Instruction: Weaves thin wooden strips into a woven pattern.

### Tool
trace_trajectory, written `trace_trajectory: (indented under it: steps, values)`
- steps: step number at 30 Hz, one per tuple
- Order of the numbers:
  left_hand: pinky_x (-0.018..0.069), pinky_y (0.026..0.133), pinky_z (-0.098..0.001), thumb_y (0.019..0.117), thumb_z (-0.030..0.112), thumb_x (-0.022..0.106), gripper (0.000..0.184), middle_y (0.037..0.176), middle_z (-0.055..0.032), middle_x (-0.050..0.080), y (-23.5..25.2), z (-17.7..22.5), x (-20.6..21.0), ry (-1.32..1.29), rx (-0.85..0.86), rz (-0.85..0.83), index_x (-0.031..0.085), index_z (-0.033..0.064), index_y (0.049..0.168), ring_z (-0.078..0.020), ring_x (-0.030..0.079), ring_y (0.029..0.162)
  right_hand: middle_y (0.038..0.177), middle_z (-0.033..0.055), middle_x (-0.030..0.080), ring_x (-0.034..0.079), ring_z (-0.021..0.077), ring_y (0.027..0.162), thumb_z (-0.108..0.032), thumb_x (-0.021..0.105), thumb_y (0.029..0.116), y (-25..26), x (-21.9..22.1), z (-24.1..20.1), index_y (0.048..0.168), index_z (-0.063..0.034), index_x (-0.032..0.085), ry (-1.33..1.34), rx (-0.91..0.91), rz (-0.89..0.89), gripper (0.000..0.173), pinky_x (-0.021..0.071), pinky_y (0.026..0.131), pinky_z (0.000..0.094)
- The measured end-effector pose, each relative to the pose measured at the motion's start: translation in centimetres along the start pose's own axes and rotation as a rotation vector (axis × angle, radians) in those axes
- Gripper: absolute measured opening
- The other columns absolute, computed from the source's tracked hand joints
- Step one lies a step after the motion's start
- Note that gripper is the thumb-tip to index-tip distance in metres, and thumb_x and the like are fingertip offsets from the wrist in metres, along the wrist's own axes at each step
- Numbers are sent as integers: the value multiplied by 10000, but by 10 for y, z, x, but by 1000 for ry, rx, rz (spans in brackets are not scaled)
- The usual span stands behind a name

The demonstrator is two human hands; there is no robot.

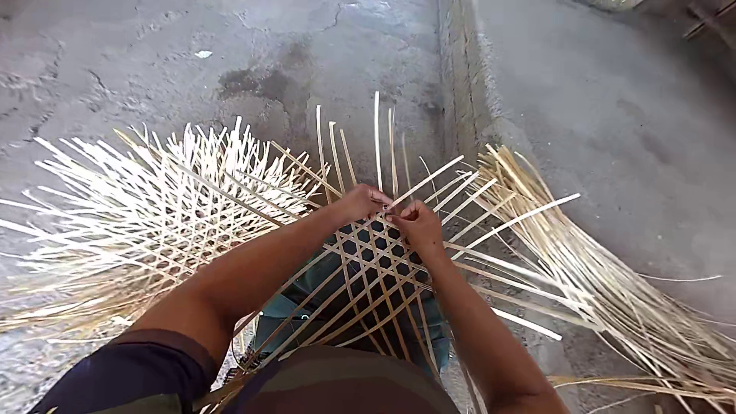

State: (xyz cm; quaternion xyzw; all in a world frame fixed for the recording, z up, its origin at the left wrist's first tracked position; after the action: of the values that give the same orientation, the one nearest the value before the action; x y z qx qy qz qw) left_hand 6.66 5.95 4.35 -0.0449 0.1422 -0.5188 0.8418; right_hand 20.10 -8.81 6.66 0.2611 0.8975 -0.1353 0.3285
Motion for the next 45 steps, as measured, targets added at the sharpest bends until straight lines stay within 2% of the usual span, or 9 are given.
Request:
trace_trajectory:
  steps: [6,11,16,18,23,30,39,42,45]
  values:
    - [505,573,-227,980,56,667,171,976,-55,745,4,-5,2,-190,-18,21,767,59,1119,-74,599,613,1147,160,705,716,197,722,-142,514,1075,16,-44,17,1437,-16,524,193,219,83,384,622,673,378]
    - [511,591,-224,961,55,696,142,934,-52,736,2,-3,3,-173,11,25,762,57,1088,-75,610,636,1071,75,739,680,118,683,-146,591,1045,31,-34,21,1302,-86,555,488,295,-106,266,551,594,249]
    - [509,616,-215,986,73,666,135,943,-46,720,-2,-11,-4,-217,93,-11,733,50,1100,-67,609,671,694,-46,572,508,48,493,-300,394,1115,16,-10,34,1163,-94,577,825,120,213,279,470,480,206]
    - [517,642,-221,1003,73,638,141,993,-51,719,-5,-10,-5,-228,118,-31,711,53,1122,-73,620,704,742,-10,675,572,72,497,-367,306,1132,11,-9,26,1072,-95,601,767,28,241,406,502,476,222]
    - [527,643,-236,993,65,652,131,925,-49,707,-5,-12,3,-169,185,-8,705,59,1112,-88,631,704,1202,58,729,664,122,627,-380,301,1133,5,-16,1,1439,-108,572,215,-8,83,491,574,592,316]
    - [526,660,-216,1027,42,577,129,1067,-63,720,-9,-12,-11,-280,201,-119,648,41,1135,-68,637,739,813,2,719,580,61,596,-539,207,1107,25,-16,12,875,-97,624,415,123,-131,650,479,573,237]
    - [594,780,-459,961,127,674,138,985,-89,733,-9,7,17,272,18,279,724,104,1088,-216,712,809,1373,114,615,705,205,1044,-294,550,1061,-21,-18,12,1476,-73,488,496,-117,75,474,608,878,392]
    - [602,757,-403,997,181,643,257,1281,-164,593,-37,-2,18,245,221,396,676,113,1243,-210,675,840,1233,116,682,712,209,986,-248,427,1098,-53,-24,33,1329,-18,589,679,-80,263,364,609,856,382]
    - [624,799,-406,1005,195,651,341,1183,-153,657,-63,-15,10,-72,283,574,540,8,1268,-211,712,878,1015,82,718,717,180,908,-248,249,1135,-76,-30,51,1118,-9,608,852,85,380,431,604,845,356]
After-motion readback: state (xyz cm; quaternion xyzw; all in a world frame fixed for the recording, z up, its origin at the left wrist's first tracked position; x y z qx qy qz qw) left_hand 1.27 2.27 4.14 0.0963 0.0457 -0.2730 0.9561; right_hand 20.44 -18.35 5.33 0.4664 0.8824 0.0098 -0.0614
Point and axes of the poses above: each hand's wrist, its own y-axis towards the middle knuckle, its own x-axis out of the palm, z = x × y, the point moved 1 cm from there along y, towards the middle knuckle
